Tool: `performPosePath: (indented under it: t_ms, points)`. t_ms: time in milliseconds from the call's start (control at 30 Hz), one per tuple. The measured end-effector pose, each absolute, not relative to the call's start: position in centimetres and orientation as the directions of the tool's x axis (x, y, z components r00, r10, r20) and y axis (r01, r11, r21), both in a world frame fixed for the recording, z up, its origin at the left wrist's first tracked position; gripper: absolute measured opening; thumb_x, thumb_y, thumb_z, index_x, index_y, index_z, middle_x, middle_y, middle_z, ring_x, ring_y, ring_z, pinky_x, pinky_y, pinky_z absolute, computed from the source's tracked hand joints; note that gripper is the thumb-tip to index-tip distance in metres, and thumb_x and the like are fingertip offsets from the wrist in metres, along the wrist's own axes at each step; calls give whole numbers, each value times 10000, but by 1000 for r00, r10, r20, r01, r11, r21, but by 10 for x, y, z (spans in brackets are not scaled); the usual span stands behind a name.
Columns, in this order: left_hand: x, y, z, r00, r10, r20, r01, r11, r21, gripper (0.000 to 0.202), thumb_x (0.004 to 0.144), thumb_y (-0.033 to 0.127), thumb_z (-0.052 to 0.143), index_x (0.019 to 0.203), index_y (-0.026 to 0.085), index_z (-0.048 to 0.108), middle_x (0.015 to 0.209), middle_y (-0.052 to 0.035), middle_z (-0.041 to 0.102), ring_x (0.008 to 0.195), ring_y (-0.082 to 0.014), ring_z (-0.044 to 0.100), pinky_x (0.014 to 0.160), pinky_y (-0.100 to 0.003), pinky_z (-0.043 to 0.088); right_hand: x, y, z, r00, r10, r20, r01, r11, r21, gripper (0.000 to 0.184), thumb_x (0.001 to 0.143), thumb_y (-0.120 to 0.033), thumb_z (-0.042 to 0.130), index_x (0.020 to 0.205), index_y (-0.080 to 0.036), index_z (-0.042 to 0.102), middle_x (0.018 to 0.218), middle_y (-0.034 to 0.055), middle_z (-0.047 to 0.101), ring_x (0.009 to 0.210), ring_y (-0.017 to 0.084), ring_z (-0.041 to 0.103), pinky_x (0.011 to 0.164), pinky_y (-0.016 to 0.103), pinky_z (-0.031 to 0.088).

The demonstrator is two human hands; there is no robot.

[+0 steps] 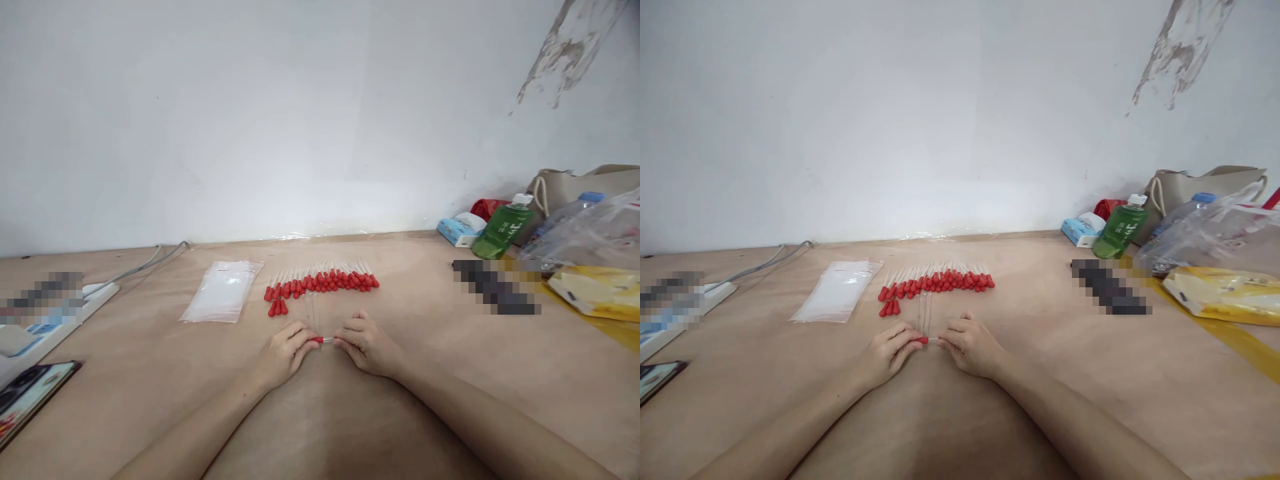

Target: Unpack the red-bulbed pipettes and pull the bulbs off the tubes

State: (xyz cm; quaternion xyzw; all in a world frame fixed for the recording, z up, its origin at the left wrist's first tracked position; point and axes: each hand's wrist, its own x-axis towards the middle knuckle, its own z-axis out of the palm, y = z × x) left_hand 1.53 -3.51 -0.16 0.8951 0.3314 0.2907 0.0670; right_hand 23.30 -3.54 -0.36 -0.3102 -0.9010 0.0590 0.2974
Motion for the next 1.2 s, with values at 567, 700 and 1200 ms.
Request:
performPosePath:
  t_ms: [567, 700, 1200]
  points:
    - [5, -32, 3, 177, 750, 637, 679, -562, 473, 249, 842, 235, 424, 1036, 205, 578, 939, -57, 541, 842, -151, 559, 726, -257, 471, 229, -14, -9, -235, 829, 508, 622, 530, -577, 194, 848, -222, 380, 936, -187, 549, 781, 39, 584, 685, 152, 526, 633, 268, 392]
    - [-5, -24, 6, 92, 744, 662, 720, -509, 472, 266, 827, 226, 430, 1054, 205, 566, 967, -57, 537, 910, -167, 538, 826, -300, 444, 206, -1, -3, -223, 819, 529, 734, 498, -461, 157, 815, -142, 390, 817, -172, 543, 801, 52, 584, 747, 164, 523, 673, 282, 352]
    - [-17, -16, 0, 36, 734, 678, 704, -501, 504, 281, 764, 275, 541, 1024, 174, 505, 828, -31, 589, 721, -140, 551, 664, -277, 455, 181, -9, -6, -249, 837, 487, 786, 468, -403, 170, 812, -283, 478, 892, -185, 591, 797, 47, 608, 759, 164, 540, 727, 304, 318]
